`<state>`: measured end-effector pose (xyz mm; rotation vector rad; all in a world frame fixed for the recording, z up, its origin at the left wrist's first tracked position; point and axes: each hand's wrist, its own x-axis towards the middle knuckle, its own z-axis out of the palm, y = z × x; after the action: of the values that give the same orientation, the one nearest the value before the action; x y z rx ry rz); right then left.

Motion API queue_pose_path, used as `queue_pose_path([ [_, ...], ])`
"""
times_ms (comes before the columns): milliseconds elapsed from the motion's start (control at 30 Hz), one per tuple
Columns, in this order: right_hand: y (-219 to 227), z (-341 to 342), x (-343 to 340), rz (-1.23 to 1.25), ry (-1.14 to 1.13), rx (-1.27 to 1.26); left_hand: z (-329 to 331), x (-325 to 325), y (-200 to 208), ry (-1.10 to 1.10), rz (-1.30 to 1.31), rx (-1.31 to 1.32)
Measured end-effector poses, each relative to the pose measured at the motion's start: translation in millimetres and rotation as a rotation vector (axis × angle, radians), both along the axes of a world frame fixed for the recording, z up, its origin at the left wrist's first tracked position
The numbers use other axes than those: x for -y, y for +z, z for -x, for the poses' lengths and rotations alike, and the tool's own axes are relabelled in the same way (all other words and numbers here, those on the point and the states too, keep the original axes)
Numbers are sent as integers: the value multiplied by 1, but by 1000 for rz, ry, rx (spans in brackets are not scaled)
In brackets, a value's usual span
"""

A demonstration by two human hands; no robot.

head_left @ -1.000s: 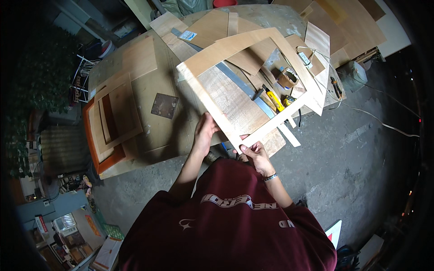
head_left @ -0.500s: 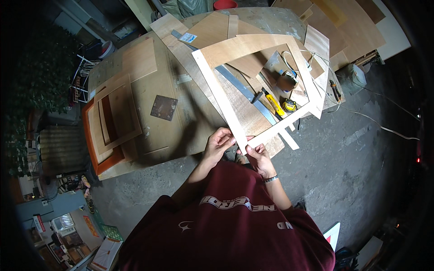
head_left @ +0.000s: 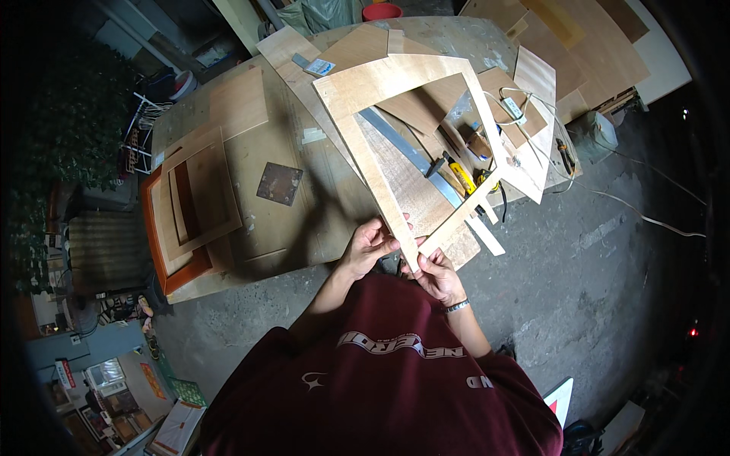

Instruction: The person assembles a rectangular wooden frame by joining four pieces at the corners. They use a hammer to tap the joints and a sanding block to smooth the edges. The person repeatedly inspects the frame and adjusts the joints for alignment.

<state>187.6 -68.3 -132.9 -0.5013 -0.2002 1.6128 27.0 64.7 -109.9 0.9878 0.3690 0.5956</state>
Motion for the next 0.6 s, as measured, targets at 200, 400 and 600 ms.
queue_pose_path([
  [200, 4, 5, -3, -38, 17, 4, 6, -3, 13, -22, -28, 5],
  [400, -2, 9, -3, -25, 37, 62, 9, 0, 25, 3, -112, -31],
  [600, 15, 8, -7, -5, 95, 191, 10, 7, 32, 76, -175, -19],
])
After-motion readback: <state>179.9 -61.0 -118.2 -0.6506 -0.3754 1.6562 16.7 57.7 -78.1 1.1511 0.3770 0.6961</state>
